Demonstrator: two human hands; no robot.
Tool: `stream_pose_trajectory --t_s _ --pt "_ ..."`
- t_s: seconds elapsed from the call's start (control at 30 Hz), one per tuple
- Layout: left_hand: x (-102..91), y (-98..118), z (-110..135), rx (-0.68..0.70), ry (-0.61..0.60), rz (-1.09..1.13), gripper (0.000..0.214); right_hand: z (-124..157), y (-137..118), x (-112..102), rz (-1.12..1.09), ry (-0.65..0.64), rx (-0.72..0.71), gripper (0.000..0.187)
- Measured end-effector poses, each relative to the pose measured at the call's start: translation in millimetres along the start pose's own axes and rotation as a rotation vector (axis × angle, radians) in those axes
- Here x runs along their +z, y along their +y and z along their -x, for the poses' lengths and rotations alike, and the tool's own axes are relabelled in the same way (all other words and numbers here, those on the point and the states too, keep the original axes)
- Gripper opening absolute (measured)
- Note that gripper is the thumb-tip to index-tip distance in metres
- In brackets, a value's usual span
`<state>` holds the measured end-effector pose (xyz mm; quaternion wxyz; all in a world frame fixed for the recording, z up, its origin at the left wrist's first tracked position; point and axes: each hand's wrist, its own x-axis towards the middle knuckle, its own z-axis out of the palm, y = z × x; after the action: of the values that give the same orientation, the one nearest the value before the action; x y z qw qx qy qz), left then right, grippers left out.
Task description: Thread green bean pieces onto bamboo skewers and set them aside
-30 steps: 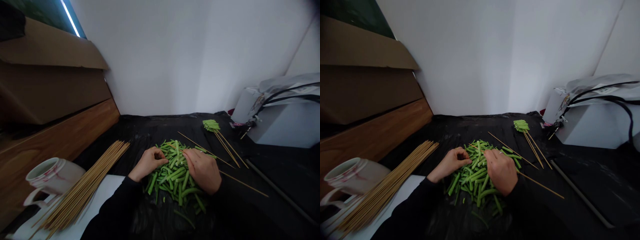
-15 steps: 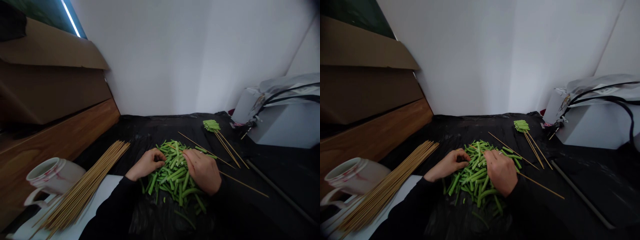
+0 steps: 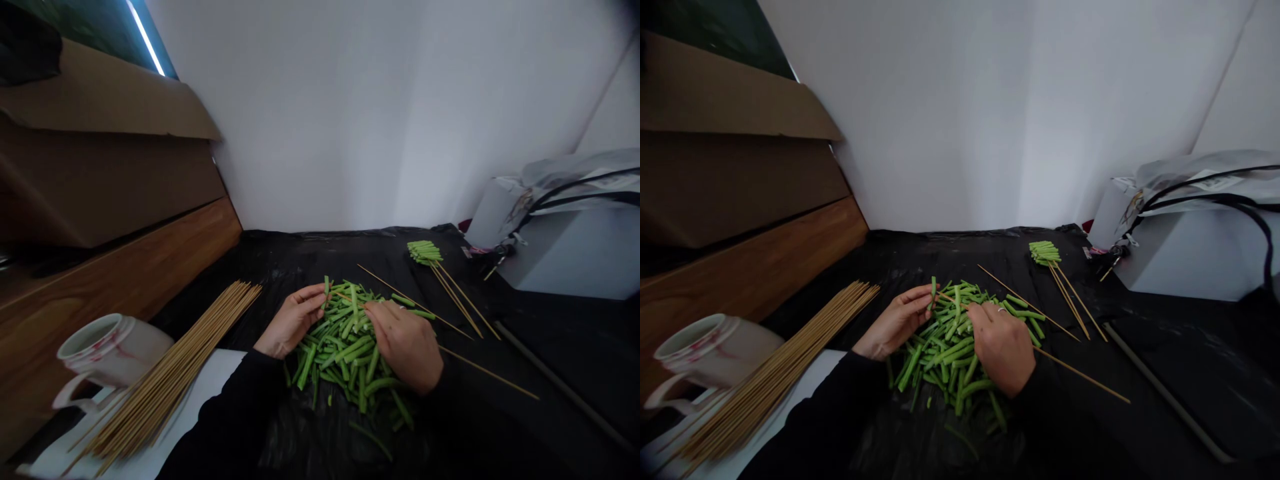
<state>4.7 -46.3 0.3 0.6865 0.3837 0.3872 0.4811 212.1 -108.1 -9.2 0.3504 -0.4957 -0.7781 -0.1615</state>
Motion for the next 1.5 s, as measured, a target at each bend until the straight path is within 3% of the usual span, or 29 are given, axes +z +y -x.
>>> stream_pose_trajectory --t_s 0.53,0.9,1.2,1.5 --pt "4.2 -1.7 0.6 0.010 -0.032 0.019 0.025 0.9 -1.2 0.6 0.004 -0.047 0.000 0.025" --pt "6.9 -2.1 2.4 0.061 0.020 -0.056 0.025 3.6 -1.3 2.0 0.017 -0.049 -0.019 0.025" --pt "7.9 -2.2 3.8 0.055 -0.045 -0.069 0.022 4.1 -2.2 3.1 -0.024 -0.110 0.012 0.025" --pt "6.0 -2.8 4.1 0.033 -0.086 -0.056 0.023 4.0 -3.0 3.5 -0.068 -0.055 -0.005 0.025"
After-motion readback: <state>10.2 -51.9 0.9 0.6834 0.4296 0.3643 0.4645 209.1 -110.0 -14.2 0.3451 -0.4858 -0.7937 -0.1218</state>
